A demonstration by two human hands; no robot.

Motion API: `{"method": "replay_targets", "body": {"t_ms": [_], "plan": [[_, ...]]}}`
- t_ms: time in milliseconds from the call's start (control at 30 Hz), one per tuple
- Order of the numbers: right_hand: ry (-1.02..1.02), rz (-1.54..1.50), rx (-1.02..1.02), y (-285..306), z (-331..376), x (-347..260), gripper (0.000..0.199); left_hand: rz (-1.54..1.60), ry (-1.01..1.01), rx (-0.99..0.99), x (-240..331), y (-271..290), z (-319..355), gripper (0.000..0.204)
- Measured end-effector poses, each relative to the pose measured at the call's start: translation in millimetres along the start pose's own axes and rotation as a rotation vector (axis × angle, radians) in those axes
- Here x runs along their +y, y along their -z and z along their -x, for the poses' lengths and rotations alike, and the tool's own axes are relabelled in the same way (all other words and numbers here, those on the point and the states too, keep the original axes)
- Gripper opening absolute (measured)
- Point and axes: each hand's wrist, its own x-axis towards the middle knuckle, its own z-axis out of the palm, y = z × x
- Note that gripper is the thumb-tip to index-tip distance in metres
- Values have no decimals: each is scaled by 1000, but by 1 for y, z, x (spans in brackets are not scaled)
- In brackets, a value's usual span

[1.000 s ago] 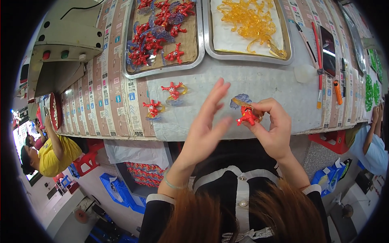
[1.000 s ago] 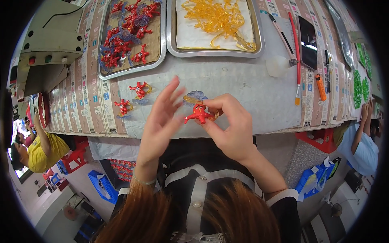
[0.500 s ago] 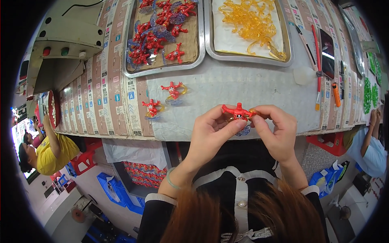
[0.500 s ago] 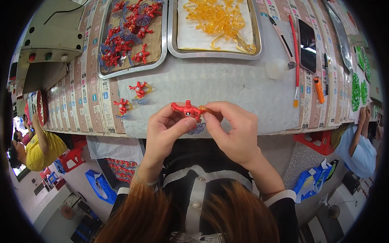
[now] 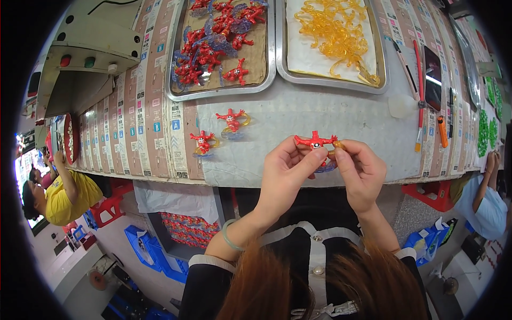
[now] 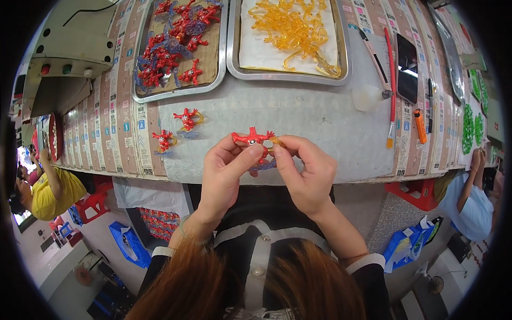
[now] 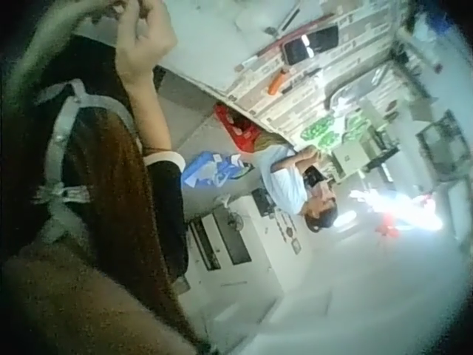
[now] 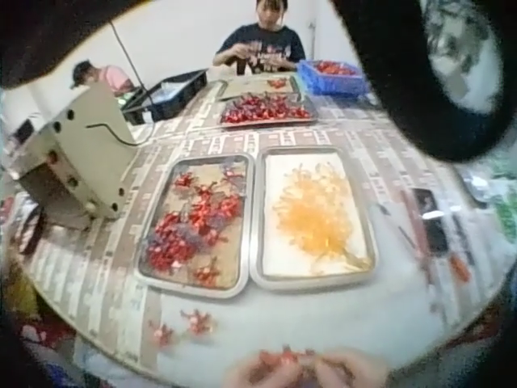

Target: The person assembles toy figurines by attaching plastic accessories to the figures, applying glue from a bottle to secure the pieces, and placing the assembled figurines into a storage container.

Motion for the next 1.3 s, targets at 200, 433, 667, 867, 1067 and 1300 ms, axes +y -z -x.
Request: {"method": "replay_targets", "body": {"t_ms": [200,433,667,867,1067,1300], "plan": [[-34,-9,-23,0,-2,-1,10,-79,-3,3,3,1,0,15],[53,101,-24,1,3,-9,10,-139,-149,-62,4,4,6,17],[156,206,-177,14,-4,-19,11,-314,-228,-147,10,11,6,20],[153,65,-158,14,-8,-30,14,-190,-139,-239,9,11,5,25],[723,282,-48,12,-5,-3,20,479,194,-278,2,14,-5,37],[514,220,-82,8,7,-11,22,92,-113,-361,3,15,-4,39]]}}
